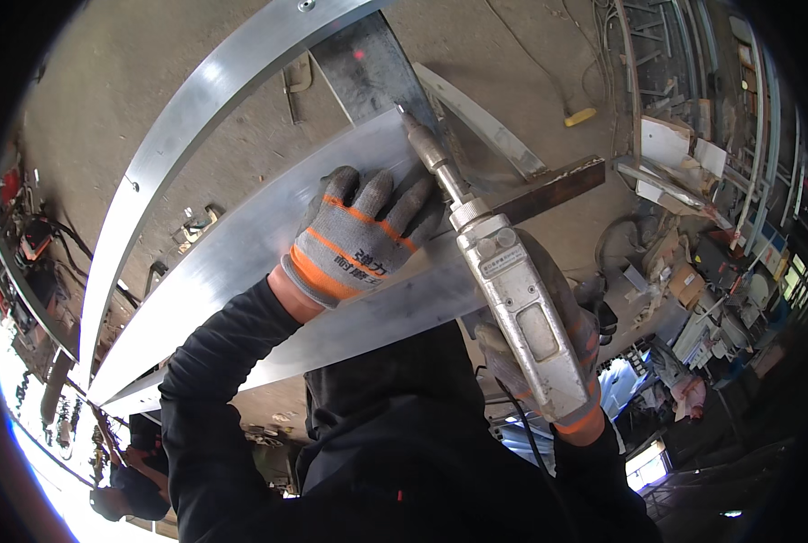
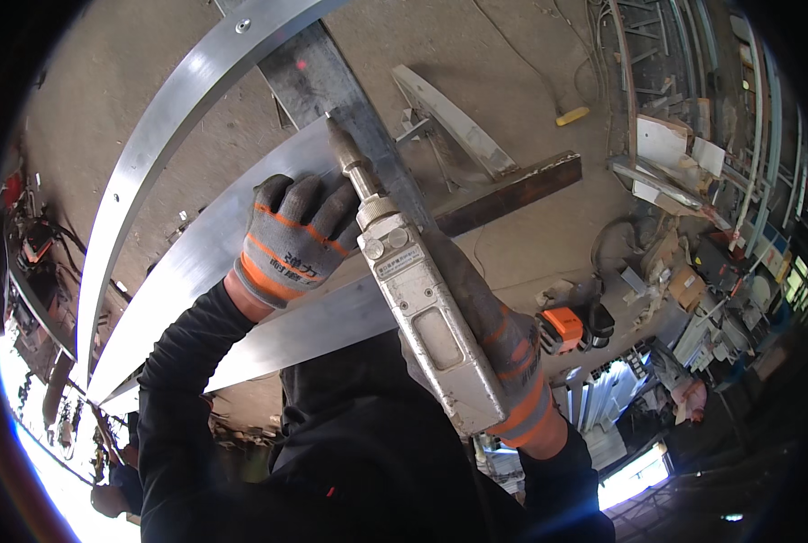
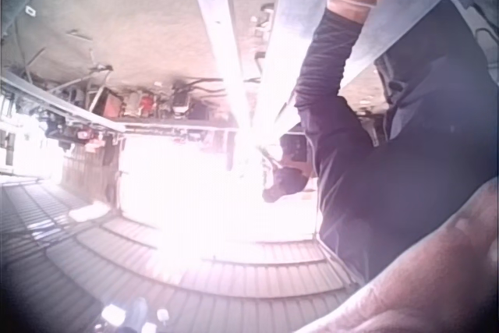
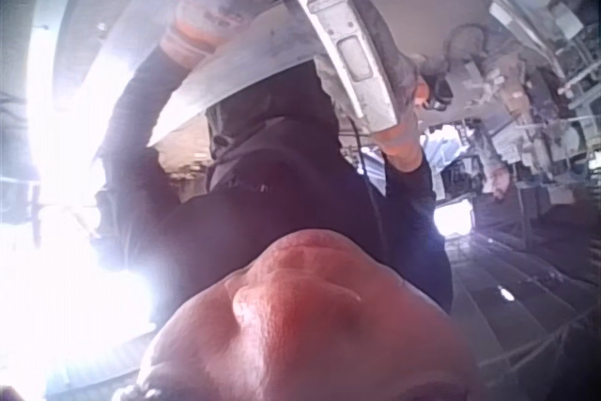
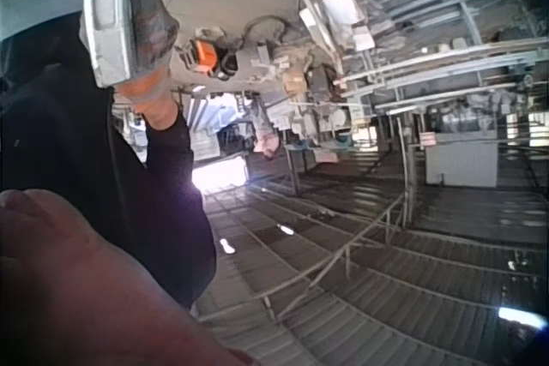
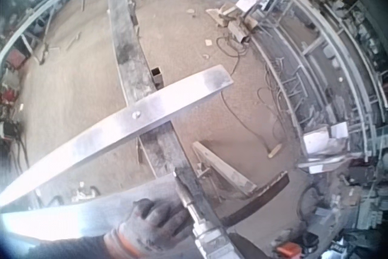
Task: The person welds multiple long metal strips onto a metal frame using a handheld welding tool. They repeatedly position each strip, weld it in place, and move to the next strip along the frame. The person wears gloves and works in a workshop environment.
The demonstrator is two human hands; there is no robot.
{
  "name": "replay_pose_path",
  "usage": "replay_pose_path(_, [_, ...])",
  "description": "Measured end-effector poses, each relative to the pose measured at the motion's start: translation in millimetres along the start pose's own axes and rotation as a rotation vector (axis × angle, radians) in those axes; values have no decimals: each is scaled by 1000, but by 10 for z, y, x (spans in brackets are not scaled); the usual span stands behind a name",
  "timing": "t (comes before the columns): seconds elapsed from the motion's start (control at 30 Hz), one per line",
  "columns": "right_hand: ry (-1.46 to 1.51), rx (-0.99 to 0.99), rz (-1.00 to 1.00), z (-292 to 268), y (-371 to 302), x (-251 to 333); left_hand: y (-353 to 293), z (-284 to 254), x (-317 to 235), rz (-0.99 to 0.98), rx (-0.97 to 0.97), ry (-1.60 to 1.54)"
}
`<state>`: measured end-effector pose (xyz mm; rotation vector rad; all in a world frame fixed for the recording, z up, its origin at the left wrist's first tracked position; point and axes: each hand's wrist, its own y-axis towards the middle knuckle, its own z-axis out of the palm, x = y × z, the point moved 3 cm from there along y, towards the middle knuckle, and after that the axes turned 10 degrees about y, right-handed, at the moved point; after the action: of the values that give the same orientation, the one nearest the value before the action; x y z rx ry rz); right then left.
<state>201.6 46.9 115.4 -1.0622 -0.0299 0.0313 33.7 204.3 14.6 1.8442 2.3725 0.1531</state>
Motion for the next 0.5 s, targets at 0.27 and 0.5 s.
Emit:
replay_pose_path(0.27, [-132, 49, 64, 223, -12, 36, -60, -6, 29, 54, 59, -29])
replay_pose_path(0.5, [-61, 24, 102, 213, -15, 23, -72, 3, 42, 48, 65, -66])
